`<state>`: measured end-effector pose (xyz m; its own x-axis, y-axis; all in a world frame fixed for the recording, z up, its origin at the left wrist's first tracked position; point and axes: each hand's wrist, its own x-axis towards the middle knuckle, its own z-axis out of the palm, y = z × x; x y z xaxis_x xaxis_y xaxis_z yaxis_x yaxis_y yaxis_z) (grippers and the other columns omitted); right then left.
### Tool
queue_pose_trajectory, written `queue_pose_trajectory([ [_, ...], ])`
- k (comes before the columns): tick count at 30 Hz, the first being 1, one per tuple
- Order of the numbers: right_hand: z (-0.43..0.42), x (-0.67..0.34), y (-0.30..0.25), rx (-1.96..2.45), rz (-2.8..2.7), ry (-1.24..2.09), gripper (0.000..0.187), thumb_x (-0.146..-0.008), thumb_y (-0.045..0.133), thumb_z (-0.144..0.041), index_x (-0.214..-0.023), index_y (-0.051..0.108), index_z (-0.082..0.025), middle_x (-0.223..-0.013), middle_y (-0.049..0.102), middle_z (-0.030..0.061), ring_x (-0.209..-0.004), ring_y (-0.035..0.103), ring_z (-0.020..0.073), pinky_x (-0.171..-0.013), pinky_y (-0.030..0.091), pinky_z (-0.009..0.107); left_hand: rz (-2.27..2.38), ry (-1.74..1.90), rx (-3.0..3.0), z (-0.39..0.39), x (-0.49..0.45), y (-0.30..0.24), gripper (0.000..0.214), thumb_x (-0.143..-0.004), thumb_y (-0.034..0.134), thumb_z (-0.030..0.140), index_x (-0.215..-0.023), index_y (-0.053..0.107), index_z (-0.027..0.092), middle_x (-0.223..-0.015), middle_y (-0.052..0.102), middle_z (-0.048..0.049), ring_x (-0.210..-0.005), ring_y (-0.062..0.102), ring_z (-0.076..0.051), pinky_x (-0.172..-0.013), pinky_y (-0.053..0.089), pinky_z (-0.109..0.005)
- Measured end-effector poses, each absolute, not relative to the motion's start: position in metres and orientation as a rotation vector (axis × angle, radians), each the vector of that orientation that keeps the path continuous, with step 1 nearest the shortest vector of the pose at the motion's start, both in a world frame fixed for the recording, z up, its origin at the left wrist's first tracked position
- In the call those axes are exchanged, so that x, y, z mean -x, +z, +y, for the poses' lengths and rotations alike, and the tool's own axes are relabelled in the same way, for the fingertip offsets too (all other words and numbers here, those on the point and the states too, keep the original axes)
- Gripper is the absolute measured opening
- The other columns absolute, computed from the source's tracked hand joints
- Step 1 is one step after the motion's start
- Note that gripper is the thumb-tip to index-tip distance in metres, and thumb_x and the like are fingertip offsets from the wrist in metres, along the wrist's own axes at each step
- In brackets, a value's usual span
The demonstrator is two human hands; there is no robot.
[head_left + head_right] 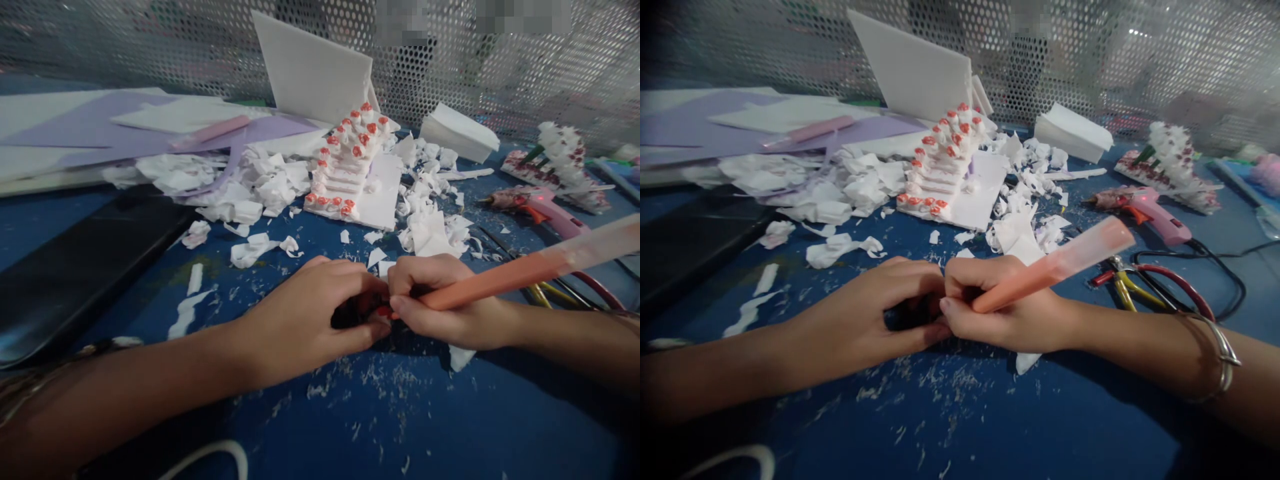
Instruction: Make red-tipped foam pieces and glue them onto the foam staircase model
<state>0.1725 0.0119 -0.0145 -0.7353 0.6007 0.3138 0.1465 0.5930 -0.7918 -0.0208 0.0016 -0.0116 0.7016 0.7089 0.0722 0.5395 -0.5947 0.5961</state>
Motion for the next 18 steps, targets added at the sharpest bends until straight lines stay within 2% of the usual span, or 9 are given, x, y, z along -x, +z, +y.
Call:
queue_pose_trajectory([
  [4, 0.0123, -0.1719, -0.0143, 0.612, -2.256, 1.025, 0.020, -0.079, 0.052, -0.014, -0.065, 0.038, -0.016, -0.061, 0.041, -0.0053, -0.054, 0.037, 0.0016, -0.049, 0.033, 0.013, 0.913, 0.391, -2.353, 0.0023, 0.0224, -0.0119, 0.012, -0.082, 0.050, 0.025, -0.085, 0.061, 0.022, -0.076, 0.059, 0.0036, -0.073, 0.053, -0.012, -0.070, 0.031, -0.026],
  [10, 0.0110, -0.1715, -0.0132, 0.580, -2.204, 1.068, 0.018, -0.080, 0.050, -0.012, -0.066, 0.040, -0.015, -0.059, 0.041, -0.0057, -0.053, 0.037, 0.0016, -0.048, 0.033, 0.014, 0.913, 0.416, -2.322, 0.0028, 0.0229, -0.0126, 0.007, -0.079, 0.056, 0.024, -0.083, 0.062, 0.022, -0.073, 0.059, 0.0060, -0.070, 0.052, -0.010, -0.069, 0.031, -0.024],
  [18, 0.0119, -0.1722, -0.0143, 0.641, -2.229, 0.984, 0.018, -0.080, 0.050, -0.013, -0.066, 0.040, -0.016, -0.060, 0.041, -0.0057, -0.053, 0.037, 0.0016, -0.048, 0.033, 0.014, 0.900, 0.430, -2.323, 0.0054, 0.0208, -0.0120, 0.011, -0.081, 0.056, 0.030, -0.080, 0.062, 0.021, -0.070, 0.059, 0.0054, -0.068, 0.052, -0.010, -0.068, 0.031, -0.025],
])
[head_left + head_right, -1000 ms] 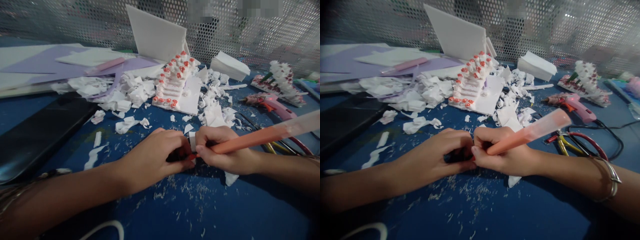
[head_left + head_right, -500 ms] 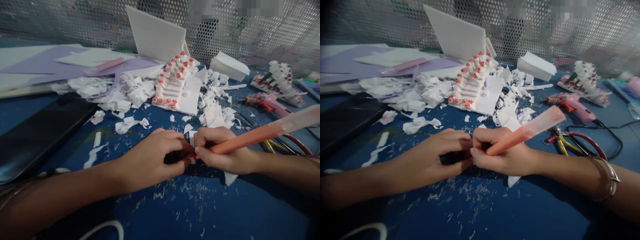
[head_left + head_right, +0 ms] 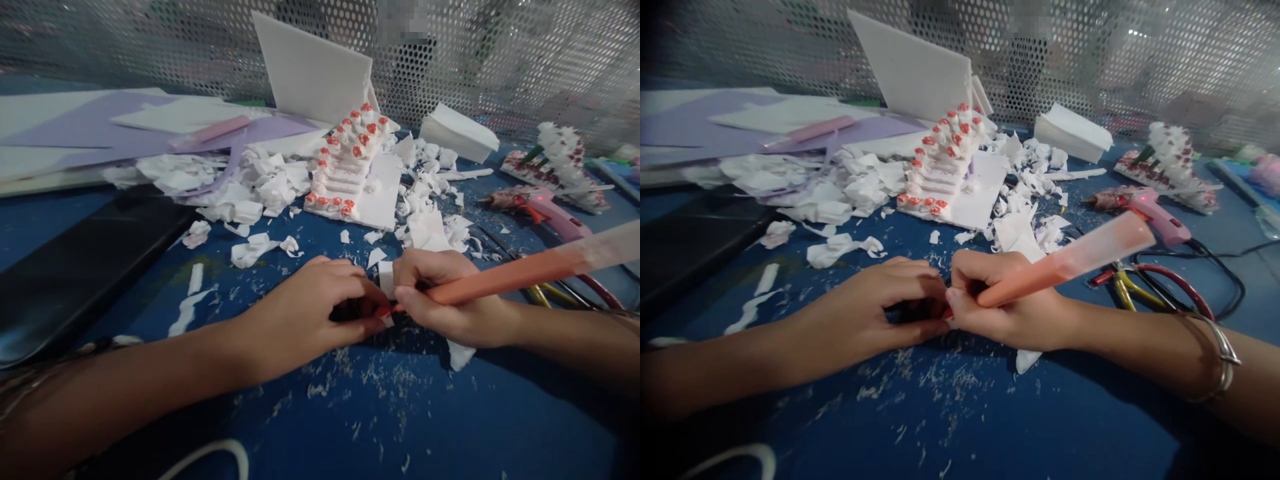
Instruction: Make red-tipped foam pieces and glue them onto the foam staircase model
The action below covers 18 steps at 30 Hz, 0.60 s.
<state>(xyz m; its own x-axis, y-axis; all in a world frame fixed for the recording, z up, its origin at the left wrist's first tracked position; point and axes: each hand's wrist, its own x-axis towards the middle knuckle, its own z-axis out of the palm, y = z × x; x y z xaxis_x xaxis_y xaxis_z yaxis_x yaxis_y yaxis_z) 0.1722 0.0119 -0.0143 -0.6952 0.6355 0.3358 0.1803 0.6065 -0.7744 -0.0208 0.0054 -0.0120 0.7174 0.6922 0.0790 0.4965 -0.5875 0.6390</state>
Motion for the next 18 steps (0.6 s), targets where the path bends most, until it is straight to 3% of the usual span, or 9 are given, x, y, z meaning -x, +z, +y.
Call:
queue_pose_trajectory([
  [18, 0.0104, -0.1703, -0.0107, 0.575, -2.292, 0.966, 0.020, -0.080, 0.049, -0.014, -0.064, 0.038, -0.016, -0.058, 0.041, -0.0058, -0.052, 0.037, 0.0015, -0.048, 0.032, 0.014, 0.912, 0.429, -2.328, 0.0058, 0.0208, -0.0131, 0.011, -0.080, 0.057, 0.032, -0.080, 0.062, 0.022, -0.069, 0.059, 0.0059, -0.065, 0.052, -0.009, -0.066, 0.032, -0.023],
])
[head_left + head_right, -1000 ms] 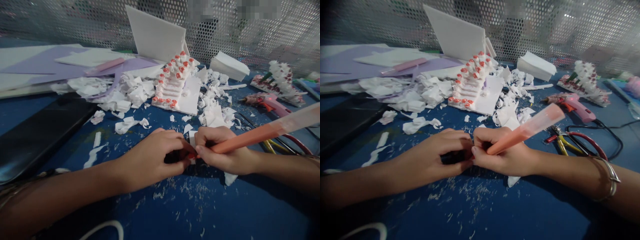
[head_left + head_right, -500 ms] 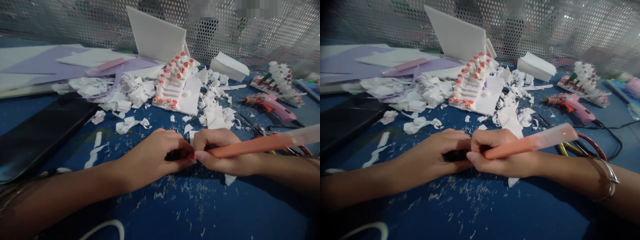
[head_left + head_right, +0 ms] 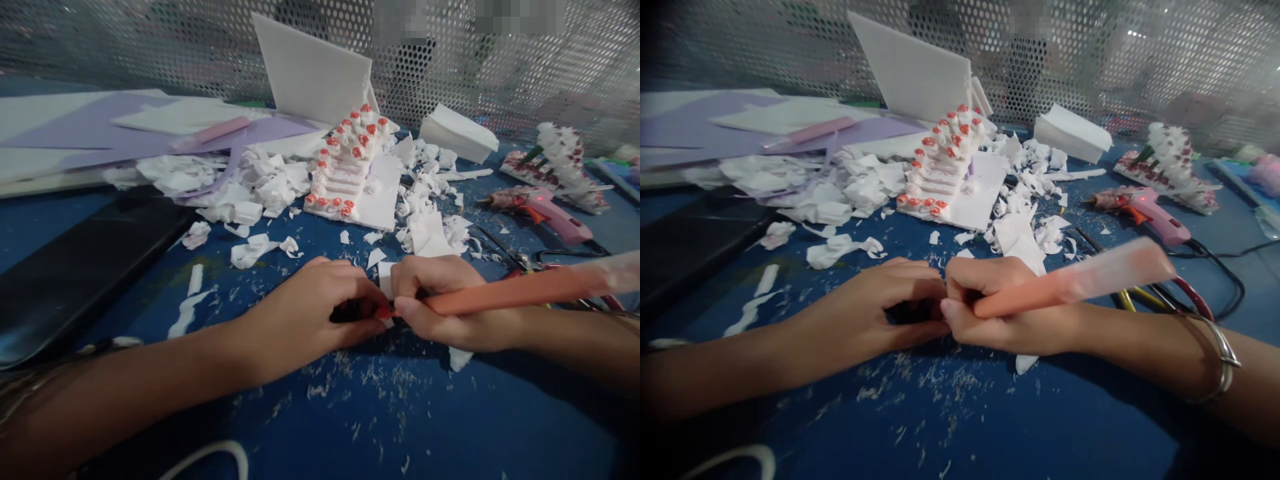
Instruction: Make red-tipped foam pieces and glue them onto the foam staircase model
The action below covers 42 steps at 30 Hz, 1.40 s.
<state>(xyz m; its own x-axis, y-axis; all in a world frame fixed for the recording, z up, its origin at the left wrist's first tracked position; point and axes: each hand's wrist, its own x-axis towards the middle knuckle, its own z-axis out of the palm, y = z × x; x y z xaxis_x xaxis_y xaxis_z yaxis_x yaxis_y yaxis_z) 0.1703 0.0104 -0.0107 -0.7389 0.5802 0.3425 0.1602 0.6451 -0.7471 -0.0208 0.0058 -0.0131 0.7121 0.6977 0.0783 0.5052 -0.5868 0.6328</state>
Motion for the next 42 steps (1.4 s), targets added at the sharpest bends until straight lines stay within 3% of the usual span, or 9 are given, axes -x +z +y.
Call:
queue_pose_trajectory([
  [22, 0.0101, -0.1713, -0.0109, 0.599, -2.304, 0.927, 0.020, -0.081, 0.048, -0.017, -0.063, 0.039, -0.016, -0.059, 0.043, -0.0048, -0.052, 0.039, 0.0021, -0.048, 0.032, 0.016, 0.912, 0.453, -2.313, 0.0032, 0.0206, -0.0108, 0.010, -0.077, 0.059, 0.029, -0.077, 0.061, 0.019, -0.067, 0.059, 0.0046, -0.062, 0.051, -0.009, -0.063, 0.033, -0.023],
  [42, 0.0101, -0.1705, -0.0094, 0.508, -2.299, 0.966, 0.017, -0.078, 0.050, -0.013, -0.064, 0.040, -0.016, -0.058, 0.041, -0.0058, -0.051, 0.037, 0.0016, -0.047, 0.032, 0.014, 0.896, 0.412, -2.344, 0.0028, 0.0214, -0.0114, 0.009, -0.081, 0.056, 0.028, -0.082, 0.063, 0.023, -0.074, 0.061, 0.0046, -0.071, 0.053, -0.011, -0.068, 0.032, -0.024],
])
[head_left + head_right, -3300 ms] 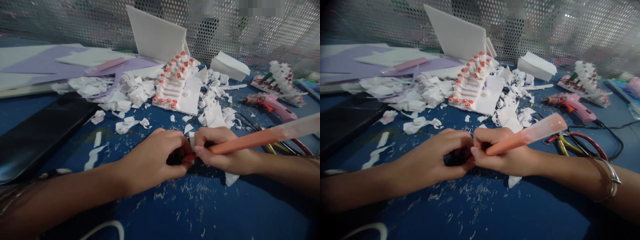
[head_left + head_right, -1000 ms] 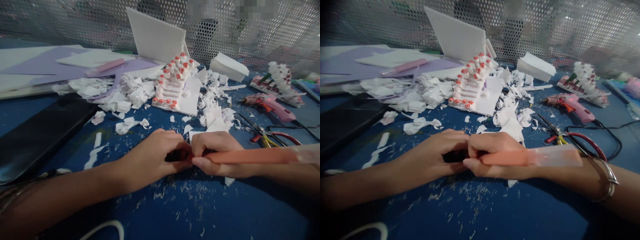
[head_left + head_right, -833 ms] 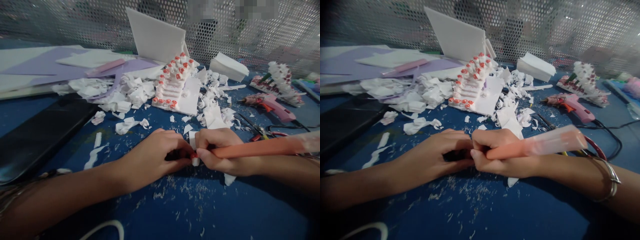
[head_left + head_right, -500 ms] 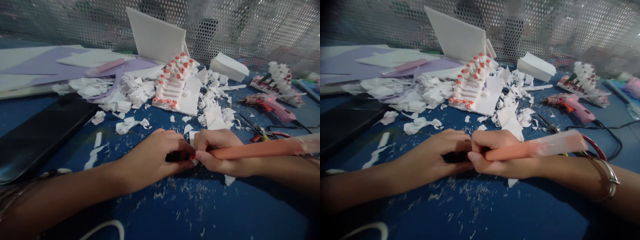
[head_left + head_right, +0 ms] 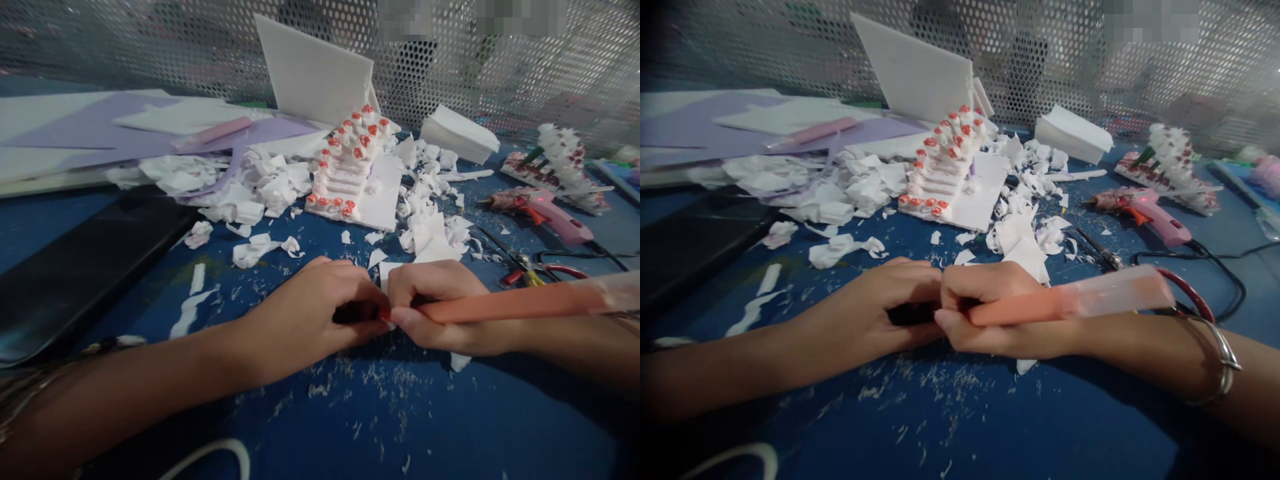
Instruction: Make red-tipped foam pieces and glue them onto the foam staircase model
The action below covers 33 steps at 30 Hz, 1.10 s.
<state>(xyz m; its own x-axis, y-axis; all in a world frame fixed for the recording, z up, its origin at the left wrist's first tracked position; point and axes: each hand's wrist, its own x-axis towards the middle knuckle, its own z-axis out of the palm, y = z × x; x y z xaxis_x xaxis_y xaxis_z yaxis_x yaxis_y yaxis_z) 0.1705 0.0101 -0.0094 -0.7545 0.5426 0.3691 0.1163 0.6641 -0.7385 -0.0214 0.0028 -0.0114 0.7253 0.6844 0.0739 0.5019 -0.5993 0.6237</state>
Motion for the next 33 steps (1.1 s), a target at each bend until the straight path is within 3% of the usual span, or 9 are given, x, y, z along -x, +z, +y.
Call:
queue_pose_trajectory([
  [21, 0.0093, -0.1718, -0.0103, 0.622, -2.346, 0.895, 0.020, -0.078, 0.048, -0.015, -0.062, 0.036, -0.017, -0.056, 0.040, -0.0057, -0.049, 0.036, 0.0029, -0.045, 0.030, 0.016, 0.883, 0.386, -2.478, 0.0046, 0.0174, -0.0128, 0.021, -0.086, 0.047, 0.034, -0.081, 0.062, 0.020, -0.072, 0.059, 0.0011, -0.067, 0.052, -0.012, -0.064, 0.032, -0.025],
  [33, 0.0066, -0.1704, -0.0079, 0.671, -2.315, 0.819, 0.018, -0.076, 0.047, -0.016, -0.061, 0.038, -0.017, -0.054, 0.042, -0.0052, -0.047, 0.037, 0.0025, -0.044, 0.030, 0.015, 0.906, 0.388, -2.432, 0.0039, 0.0183, -0.0122, 0.016, -0.084, 0.052, 0.034, -0.081, 0.063, 0.021, -0.071, 0.059, 0.0030, -0.067, 0.053, -0.011, -0.065, 0.032, -0.025],
])
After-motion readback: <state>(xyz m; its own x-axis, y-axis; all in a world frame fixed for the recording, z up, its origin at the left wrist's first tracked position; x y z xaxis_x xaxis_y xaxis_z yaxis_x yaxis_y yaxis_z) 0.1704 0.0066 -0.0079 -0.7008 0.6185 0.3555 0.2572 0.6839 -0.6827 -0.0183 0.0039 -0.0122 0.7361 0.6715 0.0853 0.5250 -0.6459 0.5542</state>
